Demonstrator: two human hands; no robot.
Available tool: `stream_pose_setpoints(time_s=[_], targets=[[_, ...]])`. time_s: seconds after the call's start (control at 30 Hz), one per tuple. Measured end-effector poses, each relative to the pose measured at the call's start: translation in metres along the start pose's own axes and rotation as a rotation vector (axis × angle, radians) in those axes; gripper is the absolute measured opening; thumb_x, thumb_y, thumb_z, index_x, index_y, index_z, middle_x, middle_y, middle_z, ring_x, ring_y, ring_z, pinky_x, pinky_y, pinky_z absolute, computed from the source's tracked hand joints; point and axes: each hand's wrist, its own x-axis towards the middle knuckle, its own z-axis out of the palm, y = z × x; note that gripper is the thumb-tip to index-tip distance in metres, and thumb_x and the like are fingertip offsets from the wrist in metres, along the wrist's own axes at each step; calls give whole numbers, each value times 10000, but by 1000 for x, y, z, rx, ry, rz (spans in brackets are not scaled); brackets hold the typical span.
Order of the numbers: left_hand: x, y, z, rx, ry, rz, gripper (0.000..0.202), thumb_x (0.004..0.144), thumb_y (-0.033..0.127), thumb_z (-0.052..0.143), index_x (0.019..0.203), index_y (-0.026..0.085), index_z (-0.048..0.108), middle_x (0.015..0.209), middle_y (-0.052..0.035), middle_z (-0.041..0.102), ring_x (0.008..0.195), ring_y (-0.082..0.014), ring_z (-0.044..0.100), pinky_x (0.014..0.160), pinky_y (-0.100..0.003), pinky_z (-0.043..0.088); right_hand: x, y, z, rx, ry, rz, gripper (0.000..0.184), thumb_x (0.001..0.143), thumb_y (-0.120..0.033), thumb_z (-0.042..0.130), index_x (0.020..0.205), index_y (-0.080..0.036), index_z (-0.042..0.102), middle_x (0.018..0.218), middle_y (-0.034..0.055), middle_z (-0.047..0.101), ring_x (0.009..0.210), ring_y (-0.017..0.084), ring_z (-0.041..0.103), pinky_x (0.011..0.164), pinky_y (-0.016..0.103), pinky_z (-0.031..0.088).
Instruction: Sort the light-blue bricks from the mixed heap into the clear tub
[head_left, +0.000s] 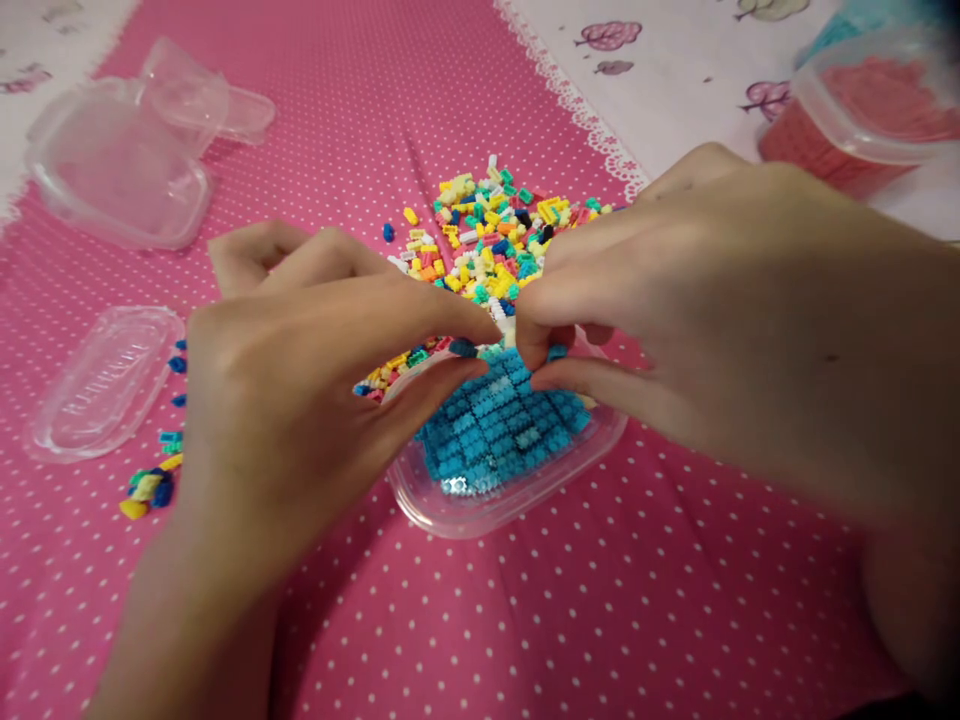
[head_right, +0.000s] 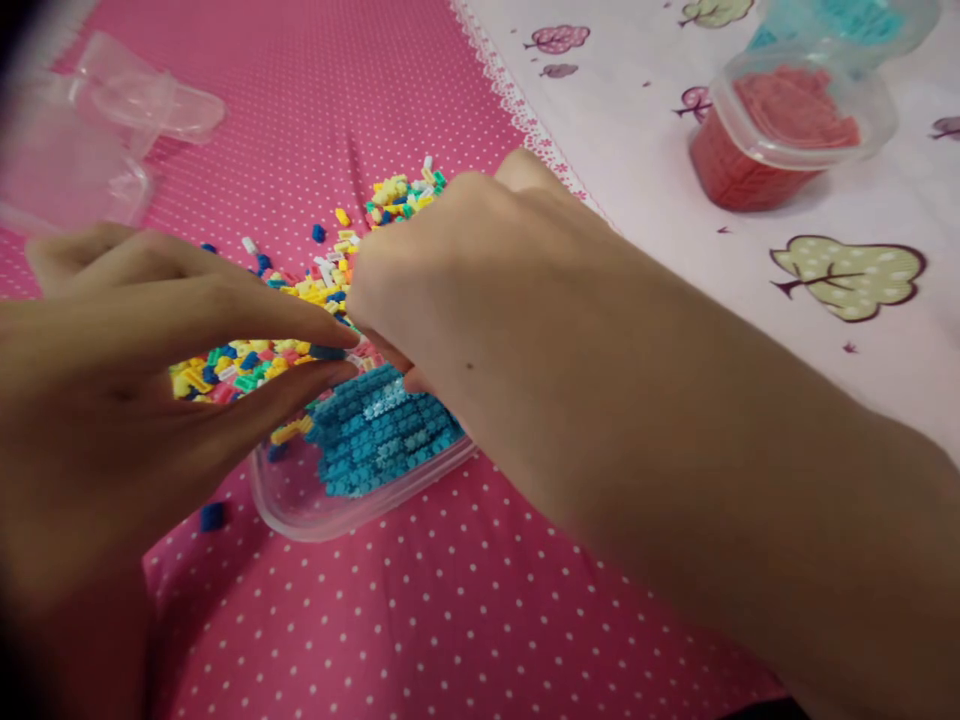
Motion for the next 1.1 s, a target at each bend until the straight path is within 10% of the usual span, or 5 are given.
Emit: stream_pose_setpoints(time_s=[0.2, 0.63, 0.9, 1.1], targets=[[1, 2, 1, -114, -13, -60, 122, 884, 229, 698, 980, 298, 725, 894, 64, 742, 833, -165, 652, 873, -399, 468, 3, 2, 7, 97, -143, 76, 245, 944, -344, 439, 847, -359, 663, 781, -26, 647, 709, 175, 513, 722, 366, 295], [-1, 11, 2, -77, 27, -123, 160, 889, 229, 704, 1040, 276, 728, 941, 46, 757, 907, -162, 712, 953, -369, 546, 5, -1, 2, 172, -19, 76, 135, 879, -237, 543, 845, -333, 632, 829, -23, 693, 757, 218, 613, 677, 357, 365], [-2, 5, 2, -592, -69, -290, 515, 915, 187, 643, 1386, 332, 492, 1425, 16, 577, 1185, -203, 676, 983, -306, 611, 11, -19, -10, 69, 293, 91, 47, 905, -310, 655, 923, -334, 692, 912, -48, 697, 821, 209, 624, 722, 336, 366], [-4, 8, 0, -716, -84, -399, 569, 890, 251, 684, 1405, 385, 483, 1443, -9, 562, 1207, -259, 666, 900, -340, 654, 16, -32, -22, -20, 198, 106, 301, 1006, -331, 500, 826, -360, 739, 888, -49, 675, 761, 172, 567, 876, 384, 370]])
